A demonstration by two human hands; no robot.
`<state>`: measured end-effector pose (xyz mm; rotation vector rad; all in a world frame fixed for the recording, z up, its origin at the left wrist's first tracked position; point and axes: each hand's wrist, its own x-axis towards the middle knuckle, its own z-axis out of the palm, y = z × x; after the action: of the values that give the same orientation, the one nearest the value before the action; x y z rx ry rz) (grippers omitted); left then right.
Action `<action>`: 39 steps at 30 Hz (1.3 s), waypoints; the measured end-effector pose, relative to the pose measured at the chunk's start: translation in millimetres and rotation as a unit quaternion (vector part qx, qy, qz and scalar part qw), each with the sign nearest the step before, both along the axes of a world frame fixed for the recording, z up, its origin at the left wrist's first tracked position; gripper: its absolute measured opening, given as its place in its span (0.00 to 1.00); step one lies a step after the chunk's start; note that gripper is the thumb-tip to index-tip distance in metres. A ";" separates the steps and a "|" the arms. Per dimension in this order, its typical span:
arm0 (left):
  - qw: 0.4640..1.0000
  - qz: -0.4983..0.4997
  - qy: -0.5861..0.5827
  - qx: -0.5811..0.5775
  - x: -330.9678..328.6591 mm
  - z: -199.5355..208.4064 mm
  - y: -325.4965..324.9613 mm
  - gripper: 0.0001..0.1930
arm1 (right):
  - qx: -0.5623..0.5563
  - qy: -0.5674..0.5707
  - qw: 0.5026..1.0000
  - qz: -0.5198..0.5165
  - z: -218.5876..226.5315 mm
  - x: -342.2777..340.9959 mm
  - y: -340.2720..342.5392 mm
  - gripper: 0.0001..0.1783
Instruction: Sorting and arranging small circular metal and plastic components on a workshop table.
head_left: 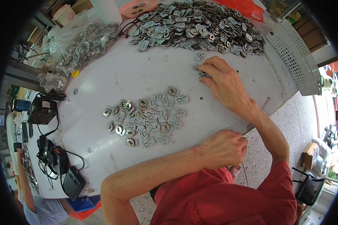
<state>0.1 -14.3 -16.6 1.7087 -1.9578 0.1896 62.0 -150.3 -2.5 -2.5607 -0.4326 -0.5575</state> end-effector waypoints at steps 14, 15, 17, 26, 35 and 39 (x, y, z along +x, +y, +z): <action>0.998 0.026 -0.034 -0.042 0.0 -0.7 -0.9 0.07 | 0.051 0.050 0.991 0.109 6.2 -15.3 44.2 0.14; 0.998 0.032 -0.033 -0.048 0.3 -0.1 -0.2 0.07 | 0.049 0.071 0.988 0.130 7.9 -14.2 46.3 0.15; 1.000 0.018 -0.011 -0.018 0.6 0.6 0.1 0.07 | 0.040 0.034 0.992 0.112 7.0 1.5 31.5 0.15; 1.000 -0.010 0.024 -0.001 0.8 -1.1 -0.1 0.07 | -0.026 0.063 0.996 -0.054 6.0 25.0 -10.4 0.14; 1.000 -0.015 0.023 0.010 1.3 2.8 -1.0 0.08 | -0.091 0.077 0.989 -0.088 7.2 38.8 -8.1 0.16; 1.000 -0.011 0.006 0.024 0.8 1.9 0.5 0.09 | -0.038 0.041 0.996 -0.072 3.9 22.5 -12.7 0.14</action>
<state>0.9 -13.8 -14.7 1.7137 -1.9867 0.1234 84.5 -163.1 1.3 -2.6923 -0.2478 -0.4925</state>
